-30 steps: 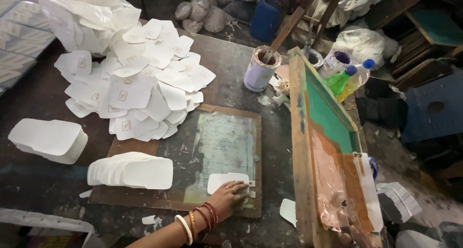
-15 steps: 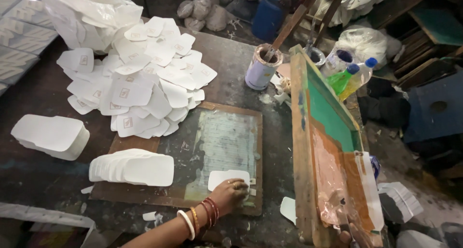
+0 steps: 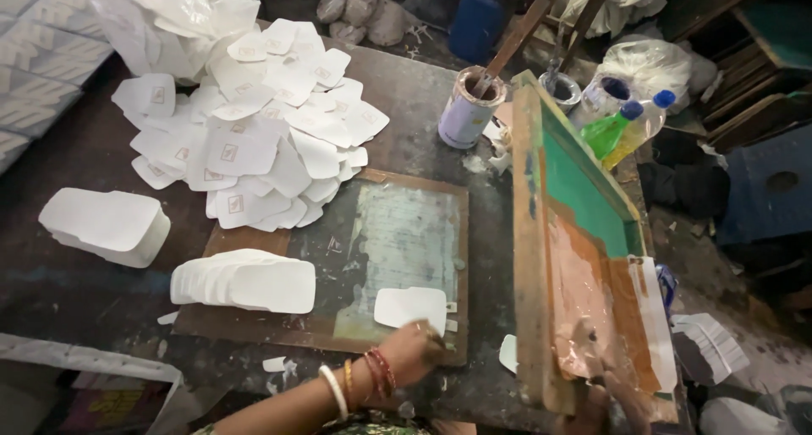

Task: The recorder is manually screen-printing logos onto small white material cutouts at a workbench.

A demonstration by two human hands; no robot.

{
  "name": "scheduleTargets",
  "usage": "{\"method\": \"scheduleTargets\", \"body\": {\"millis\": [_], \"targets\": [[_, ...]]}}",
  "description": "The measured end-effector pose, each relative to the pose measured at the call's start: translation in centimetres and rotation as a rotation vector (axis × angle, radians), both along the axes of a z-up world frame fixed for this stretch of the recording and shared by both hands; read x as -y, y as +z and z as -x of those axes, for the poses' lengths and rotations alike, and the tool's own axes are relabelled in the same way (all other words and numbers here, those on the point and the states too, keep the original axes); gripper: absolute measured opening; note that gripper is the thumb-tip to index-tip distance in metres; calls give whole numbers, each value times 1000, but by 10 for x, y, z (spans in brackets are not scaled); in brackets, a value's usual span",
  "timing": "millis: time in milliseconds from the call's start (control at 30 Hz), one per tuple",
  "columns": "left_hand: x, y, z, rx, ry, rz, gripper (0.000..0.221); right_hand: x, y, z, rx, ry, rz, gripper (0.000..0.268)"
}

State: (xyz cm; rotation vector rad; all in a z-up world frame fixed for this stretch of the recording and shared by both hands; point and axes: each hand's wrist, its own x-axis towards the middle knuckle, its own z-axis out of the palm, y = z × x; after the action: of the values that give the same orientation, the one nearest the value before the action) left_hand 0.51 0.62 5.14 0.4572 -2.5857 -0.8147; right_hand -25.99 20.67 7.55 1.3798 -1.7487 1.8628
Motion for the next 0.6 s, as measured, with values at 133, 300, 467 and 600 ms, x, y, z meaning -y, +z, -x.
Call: {"method": "scheduleTargets", "body": {"millis": [133,300,467,600], "targets": [[-21,-26,-23,-217,-14,-871,28,54,44,-72,-104,123,-135,17],[-19,-4,-68,-149,298,-1009,44,100,50,-112,-242,350,-456,14],[-28,-36,-78,387,476,-403,59,170,19,-85,-368,601,-801,16],[-25,-36,-77,426,444,-188,53,205,25,-92,-529,524,-878,20]]}}
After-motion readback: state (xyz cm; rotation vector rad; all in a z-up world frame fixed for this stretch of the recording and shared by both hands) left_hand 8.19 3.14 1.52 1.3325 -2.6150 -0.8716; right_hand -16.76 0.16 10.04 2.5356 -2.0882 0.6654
